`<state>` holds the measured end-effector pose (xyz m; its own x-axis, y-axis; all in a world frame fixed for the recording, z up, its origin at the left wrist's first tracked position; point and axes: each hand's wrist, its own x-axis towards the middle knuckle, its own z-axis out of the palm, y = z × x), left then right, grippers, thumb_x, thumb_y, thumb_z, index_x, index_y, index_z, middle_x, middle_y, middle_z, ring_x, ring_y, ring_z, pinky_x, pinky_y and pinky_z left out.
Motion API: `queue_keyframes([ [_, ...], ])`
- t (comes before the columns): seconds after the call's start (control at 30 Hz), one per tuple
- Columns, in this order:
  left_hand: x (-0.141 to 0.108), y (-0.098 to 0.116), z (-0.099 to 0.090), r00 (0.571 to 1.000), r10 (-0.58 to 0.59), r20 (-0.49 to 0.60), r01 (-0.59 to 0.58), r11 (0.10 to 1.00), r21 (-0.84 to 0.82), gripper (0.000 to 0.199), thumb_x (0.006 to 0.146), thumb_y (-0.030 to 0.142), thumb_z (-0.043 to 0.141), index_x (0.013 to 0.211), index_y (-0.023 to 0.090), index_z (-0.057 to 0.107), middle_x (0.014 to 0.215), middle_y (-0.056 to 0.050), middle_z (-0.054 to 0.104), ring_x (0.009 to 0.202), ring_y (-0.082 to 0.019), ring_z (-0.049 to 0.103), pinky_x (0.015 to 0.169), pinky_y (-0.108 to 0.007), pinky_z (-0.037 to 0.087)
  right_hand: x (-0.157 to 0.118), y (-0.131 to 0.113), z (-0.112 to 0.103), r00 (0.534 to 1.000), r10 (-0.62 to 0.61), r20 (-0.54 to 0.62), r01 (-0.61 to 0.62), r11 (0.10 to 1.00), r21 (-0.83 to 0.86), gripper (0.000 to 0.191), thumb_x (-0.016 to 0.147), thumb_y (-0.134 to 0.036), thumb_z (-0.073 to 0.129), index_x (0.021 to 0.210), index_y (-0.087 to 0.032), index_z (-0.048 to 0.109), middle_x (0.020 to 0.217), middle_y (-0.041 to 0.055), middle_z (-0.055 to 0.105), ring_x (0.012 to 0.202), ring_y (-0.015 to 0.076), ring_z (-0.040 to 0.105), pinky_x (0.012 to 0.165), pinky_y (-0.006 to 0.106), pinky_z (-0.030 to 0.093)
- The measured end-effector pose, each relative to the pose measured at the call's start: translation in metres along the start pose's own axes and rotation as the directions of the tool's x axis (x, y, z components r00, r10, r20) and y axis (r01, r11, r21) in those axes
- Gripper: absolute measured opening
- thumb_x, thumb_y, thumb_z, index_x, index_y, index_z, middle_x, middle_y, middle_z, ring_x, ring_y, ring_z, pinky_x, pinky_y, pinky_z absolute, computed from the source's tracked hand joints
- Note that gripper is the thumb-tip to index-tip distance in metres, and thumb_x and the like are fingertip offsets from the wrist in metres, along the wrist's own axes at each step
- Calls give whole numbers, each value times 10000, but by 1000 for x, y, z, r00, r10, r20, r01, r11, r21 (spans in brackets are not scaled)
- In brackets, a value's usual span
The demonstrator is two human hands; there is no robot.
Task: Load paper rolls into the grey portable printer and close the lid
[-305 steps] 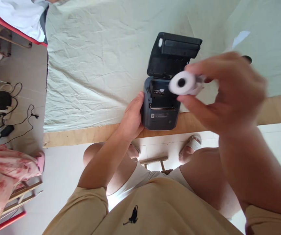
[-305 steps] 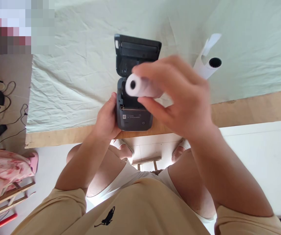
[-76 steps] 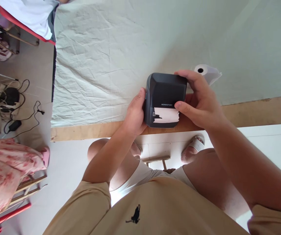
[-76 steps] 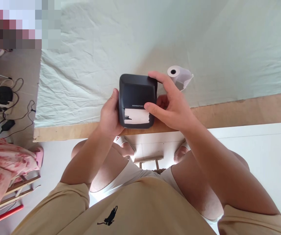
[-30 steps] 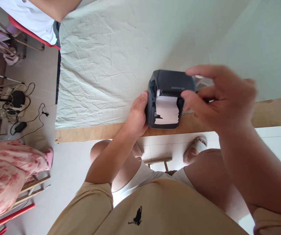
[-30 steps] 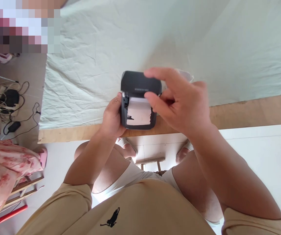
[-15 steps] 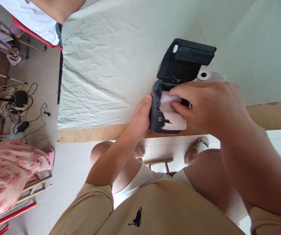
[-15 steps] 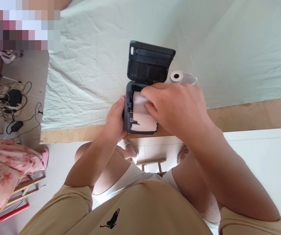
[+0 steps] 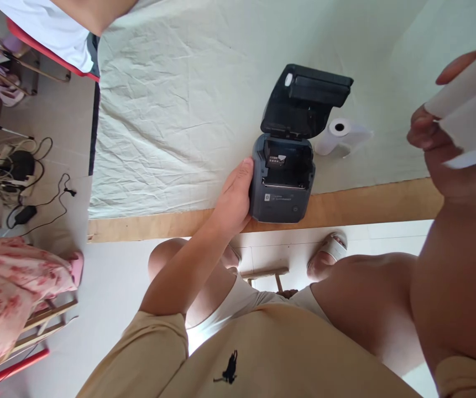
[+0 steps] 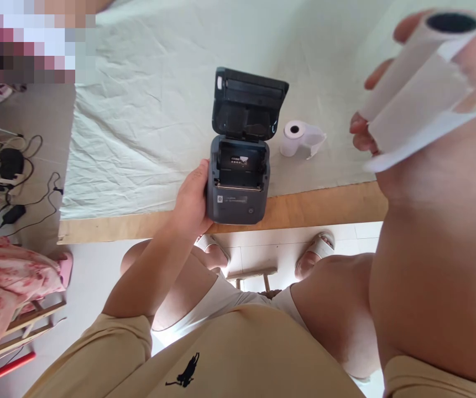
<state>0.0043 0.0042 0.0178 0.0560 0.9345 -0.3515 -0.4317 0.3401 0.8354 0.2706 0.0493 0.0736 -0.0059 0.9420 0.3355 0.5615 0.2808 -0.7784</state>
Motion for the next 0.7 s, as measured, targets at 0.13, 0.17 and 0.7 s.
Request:
queue_keyframes([
  [0.13, 1, 0, 0, 1000, -12, 5, 12, 1000, 1, 428, 1060, 645, 772, 977, 227, 808, 902, -13, 873, 802, -228, 850, 708, -352, 718, -8, 22, 1, 996, 53, -66, -62, 989, -137, 522, 1039, -648, 800, 1455, -360, 673, 1384, 91, 740, 1181, 294, 790, 781, 446, 677],
  [0.17, 1, 0, 0, 1000, -12, -1, 12, 1000, 3, 424, 1054, 638, 782, 972, 223, 808, 889, -10, 870, 810, -227, 857, 714, -347, 723, -11, 28, 2, 994, 65, -84, -78, 983, -165, 505, 1039, -625, 808, 1436, -346, 667, 1387, 92, 732, 1192, 291, 784, 807, 451, 681],
  [0.7, 2, 2, 0, 993, 17, -120, -11, 999, 48, 445, 976, 644, 878, 891, 226, 751, 968, -13, 904, 1269, -303, 885, 1049, -385, 759, 4, 64, 4, 917, 360, -175, -399, 791, -463, 449, 876, -196, 875, 1314, -242, 786, 1301, 130, 795, 1099, 259, 740, 1108, 509, 587],
])
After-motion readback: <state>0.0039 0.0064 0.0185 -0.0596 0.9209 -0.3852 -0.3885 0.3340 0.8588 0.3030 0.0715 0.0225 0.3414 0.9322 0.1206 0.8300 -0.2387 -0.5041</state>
